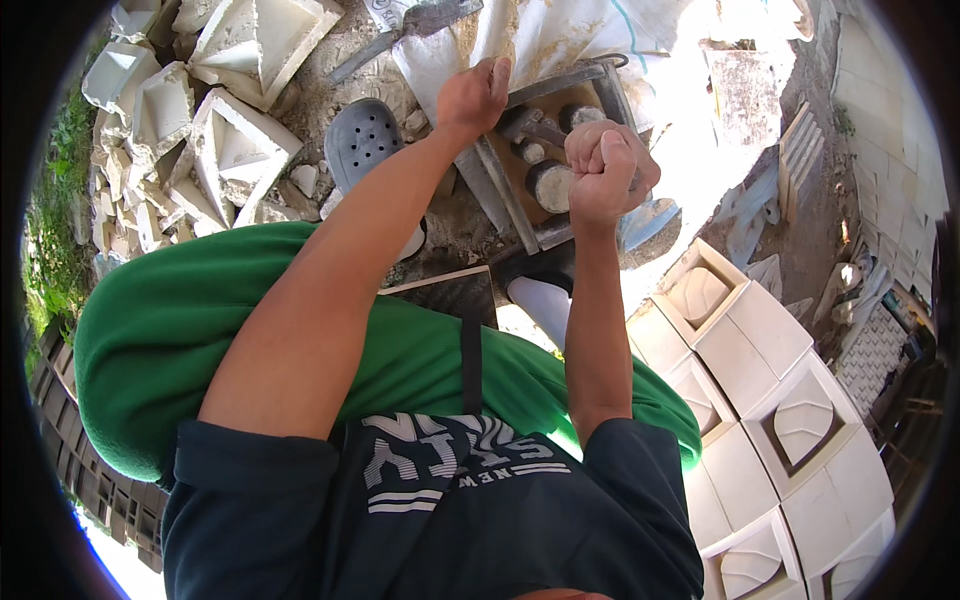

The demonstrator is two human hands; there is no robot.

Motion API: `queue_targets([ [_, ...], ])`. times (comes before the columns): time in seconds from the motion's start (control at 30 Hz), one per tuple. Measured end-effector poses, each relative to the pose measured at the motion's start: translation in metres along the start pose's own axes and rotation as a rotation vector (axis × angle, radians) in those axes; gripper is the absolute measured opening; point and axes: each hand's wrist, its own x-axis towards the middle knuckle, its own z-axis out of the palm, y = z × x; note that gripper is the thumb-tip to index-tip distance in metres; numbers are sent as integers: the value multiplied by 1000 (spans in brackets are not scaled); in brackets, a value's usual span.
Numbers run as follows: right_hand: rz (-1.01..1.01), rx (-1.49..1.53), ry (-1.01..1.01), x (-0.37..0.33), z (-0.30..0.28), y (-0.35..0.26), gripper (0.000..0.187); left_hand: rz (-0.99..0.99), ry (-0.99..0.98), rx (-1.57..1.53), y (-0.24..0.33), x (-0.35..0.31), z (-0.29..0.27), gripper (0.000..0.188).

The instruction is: The person cleans concrete or stone residues from the inside of a mold using a small scraper tool, clearing away dried pieces to reveal the interior shape.

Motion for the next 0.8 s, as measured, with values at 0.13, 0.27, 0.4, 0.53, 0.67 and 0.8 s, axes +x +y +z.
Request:
queue_targets([
  [0.13, -58, 318, 42, -6, -7, -20, 32, 53, 61, 3, -4, 0, 3, 50],
  [0.27, 32, 91, 116, -10, 8, 17, 31, 25, 33, 9, -7, 3, 5, 48],
  [0.4, 24, 192, 160, -9, 3, -15, 28, 57, 69, 18, -6, 5, 7, 47],
  [0.53, -69, 170, 172, -22, 3, 13, 28, 64, 40, -15, -6, 3, 9, 47],
  [0.67, -31, 200, 92, -14, -4, -6, 28, 52, 34, 24, -9, 3, 6, 47],
  [0.8, -83, 105, 43, -18, -6, -7, 25, 61, 52, 15, -5, 1, 8, 48],
])
